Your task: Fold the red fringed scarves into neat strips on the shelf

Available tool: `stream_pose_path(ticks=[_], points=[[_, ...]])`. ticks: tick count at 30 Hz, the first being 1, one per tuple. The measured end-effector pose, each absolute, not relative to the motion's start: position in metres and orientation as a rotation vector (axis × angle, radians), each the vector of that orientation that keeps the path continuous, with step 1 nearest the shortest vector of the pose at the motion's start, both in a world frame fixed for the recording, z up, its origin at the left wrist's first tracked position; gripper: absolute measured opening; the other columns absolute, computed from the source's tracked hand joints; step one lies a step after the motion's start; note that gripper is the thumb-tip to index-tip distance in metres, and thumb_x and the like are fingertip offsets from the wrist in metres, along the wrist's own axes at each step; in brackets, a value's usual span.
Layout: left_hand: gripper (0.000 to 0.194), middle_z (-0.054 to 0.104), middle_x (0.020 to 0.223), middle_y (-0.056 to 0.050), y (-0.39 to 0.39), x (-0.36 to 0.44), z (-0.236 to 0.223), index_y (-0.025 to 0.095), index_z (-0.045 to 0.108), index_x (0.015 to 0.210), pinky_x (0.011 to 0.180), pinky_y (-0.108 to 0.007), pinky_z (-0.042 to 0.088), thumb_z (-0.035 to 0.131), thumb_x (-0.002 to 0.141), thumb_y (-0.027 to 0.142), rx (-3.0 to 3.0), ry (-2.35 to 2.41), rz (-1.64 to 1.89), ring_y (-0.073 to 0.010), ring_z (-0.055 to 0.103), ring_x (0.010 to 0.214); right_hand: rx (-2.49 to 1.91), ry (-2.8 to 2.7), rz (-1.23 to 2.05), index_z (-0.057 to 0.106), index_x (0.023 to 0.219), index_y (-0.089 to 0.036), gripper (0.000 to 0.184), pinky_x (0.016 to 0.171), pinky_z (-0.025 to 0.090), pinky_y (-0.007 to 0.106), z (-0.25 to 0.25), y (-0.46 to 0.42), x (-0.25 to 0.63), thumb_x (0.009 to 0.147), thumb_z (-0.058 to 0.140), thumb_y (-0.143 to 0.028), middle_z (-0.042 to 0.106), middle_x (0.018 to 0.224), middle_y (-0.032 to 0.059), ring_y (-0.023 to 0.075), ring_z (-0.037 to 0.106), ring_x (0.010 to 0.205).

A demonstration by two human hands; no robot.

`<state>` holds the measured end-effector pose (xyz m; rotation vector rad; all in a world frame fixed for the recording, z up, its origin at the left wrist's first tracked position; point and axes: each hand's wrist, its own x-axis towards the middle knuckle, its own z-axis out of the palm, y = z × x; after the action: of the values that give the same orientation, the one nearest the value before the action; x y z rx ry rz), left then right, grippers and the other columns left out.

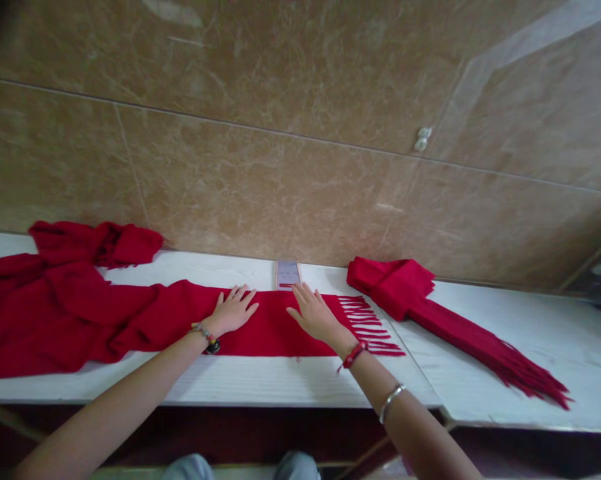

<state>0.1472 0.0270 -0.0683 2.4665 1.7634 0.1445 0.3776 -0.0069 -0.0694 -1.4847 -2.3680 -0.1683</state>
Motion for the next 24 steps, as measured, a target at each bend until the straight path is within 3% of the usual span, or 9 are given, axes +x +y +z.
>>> stream_pose_path(ticks=[11, 18, 24], points=[[0.057, 0.016, 0.145, -0.009, 0.031, 0.148, -0.071, 0.022, 0.026, 0.137, 0.101, -0.055, 0.014, 0.018, 0.088, 0.05, 2.48, 1.791, 0.069, -0.0297, 0.01, 0.133, -1.803, -2.118, -0.11, 0.038, 0.128, -0.008, 0.046, 0.097, 0.03, 0.047, -0.104, 0.042, 0.416, 0.087, 0.035, -0.03, 0.041, 0.131, 0.0193, 0.0287, 0.034, 0.123], [0.056, 0.015, 0.146, -0.008, 0.029, 0.15, -0.065, 0.022, 0.025, 0.137, 0.101, -0.055, 0.016, 0.017, 0.088, 0.049, 2.459, 1.809, 0.025, -0.0292, 0.01, 0.133, -1.753, -2.18, -0.022, 0.054, 0.109, -0.013, 0.031, 0.096, 0.03, 0.041, -0.099, 0.046, 0.417, 0.087, 0.036, -0.027, 0.054, 0.116, 0.0153, 0.0235, 0.049, 0.108], [0.057, 0.012, 0.146, -0.008, 0.027, 0.151, -0.064, 0.023, 0.023, 0.138, 0.101, -0.055, 0.016, 0.017, 0.088, 0.05, 2.444, 1.812, 0.001, -0.0289, 0.008, 0.133, -1.745, -2.158, -0.049, 0.055, 0.104, -0.013, 0.027, 0.095, 0.031, 0.037, -0.097, 0.045, 0.415, 0.087, 0.036, -0.022, 0.057, 0.109, 0.0132, 0.0222, 0.051, 0.103]])
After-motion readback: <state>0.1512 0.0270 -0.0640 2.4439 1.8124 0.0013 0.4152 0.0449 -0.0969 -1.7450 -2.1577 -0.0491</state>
